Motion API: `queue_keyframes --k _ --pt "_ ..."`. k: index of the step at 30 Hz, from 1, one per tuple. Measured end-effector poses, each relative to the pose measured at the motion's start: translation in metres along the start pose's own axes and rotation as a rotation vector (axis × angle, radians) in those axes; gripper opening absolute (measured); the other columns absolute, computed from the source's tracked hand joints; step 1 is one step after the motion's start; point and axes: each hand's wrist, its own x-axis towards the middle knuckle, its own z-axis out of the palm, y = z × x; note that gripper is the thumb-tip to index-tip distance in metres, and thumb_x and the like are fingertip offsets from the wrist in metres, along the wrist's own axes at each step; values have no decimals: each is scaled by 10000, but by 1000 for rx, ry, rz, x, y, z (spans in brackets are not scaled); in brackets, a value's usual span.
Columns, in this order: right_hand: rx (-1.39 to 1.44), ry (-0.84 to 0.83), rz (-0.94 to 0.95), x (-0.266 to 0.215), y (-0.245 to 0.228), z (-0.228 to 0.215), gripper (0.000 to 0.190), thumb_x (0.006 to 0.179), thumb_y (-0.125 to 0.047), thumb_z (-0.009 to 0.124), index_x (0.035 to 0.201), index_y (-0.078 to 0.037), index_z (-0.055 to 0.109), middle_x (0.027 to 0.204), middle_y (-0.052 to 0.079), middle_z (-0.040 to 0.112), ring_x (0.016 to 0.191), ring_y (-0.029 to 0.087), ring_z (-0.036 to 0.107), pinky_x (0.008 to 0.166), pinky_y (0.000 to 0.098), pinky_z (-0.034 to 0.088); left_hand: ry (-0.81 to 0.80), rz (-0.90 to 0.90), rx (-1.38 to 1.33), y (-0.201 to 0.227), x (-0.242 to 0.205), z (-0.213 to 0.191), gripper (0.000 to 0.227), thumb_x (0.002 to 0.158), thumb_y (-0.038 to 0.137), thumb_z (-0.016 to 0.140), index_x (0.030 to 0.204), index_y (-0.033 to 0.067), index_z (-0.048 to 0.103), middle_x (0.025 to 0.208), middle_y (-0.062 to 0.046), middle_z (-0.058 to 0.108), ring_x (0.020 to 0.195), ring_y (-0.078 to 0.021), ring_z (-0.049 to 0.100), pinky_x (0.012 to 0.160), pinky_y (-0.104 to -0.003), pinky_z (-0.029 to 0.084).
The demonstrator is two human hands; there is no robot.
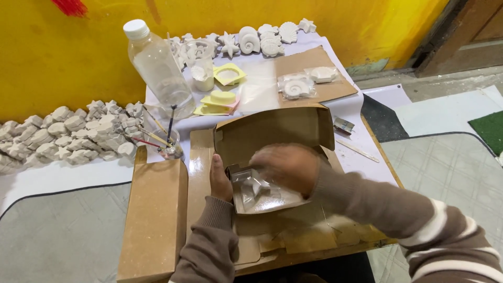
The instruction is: Packing small molded toy parts into a cardboard box and then using a small tool to sand the edges of a shell-shaped part.
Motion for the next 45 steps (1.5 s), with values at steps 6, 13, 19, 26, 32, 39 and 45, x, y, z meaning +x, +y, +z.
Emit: queue_keyframes --k 6,13,19,26,32,39,45 --pt "-297 320 304 58 131 -161 229 1026 86 546 1192 23 691 1164 194 712 947 300 735 836 371 569 54 -163 -2 73 -7 18 735 1010 489 199 1491 -49 334 1581 -205 365 1503 -281 308 1228 -355 242" --pt "-430 -640 942 6 323 -114 726 917 187 495 1562 -126 385 1550 218 463 1396 398 468 1144 525 402 99 -185 110 39 0 13 775 1006 515 187 1506 -71 263 1618 -220 252 1535 -280 196 1246 -358 152" --pt "-494 -946 1286 70 246 -139 783 986 -526 521 1633 -394 102 1694 -7 267 1484 352 425 1166 589 386 89 -201 44 49 -2 14 810 988 551 198 1502 -70 274 1620 -213 263 1536 -274 203 1243 -362 163" --pt "-284 -631 1159 21 323 -123 974 749 -398 871 1564 -128 411 1549 139 492 1345 337 529 1097 457 455 60 117 149 23 -12 6 654 1033 525 238 1342 -5 463 1185 -102 411 1143 -215 388 1143 -393 327" --pt "110 -109 1129 32 236 -161 613 786 -170 790 1345 -8 598 1255 175 671 1103 310 635 965 406 489 66 22 125 26 -9 5 533 1054 488 249 970 77 578 919 -65 565 920 -193 574 936 -364 481" --pt "320 -21 688 -12 104 -183 974 581 -118 894 1455 -14 476 1353 114 563 1198 227 608 1031 368 515 -16 19 32 63 -4 18 628 1045 423 205 1407 -9 480 1408 -201 564 1355 -316 514 1129 -398 428" --pt "40 -601 533 -54 -2 -92 819 727 -254 900 1446 -168 518 1337 111 614 1218 346 629 1041 498 499 3 49 1 -5 -1 8 629 1076 402 234 1603 66 163 1655 -177 140 1500 -396 139 1231 -570 72"
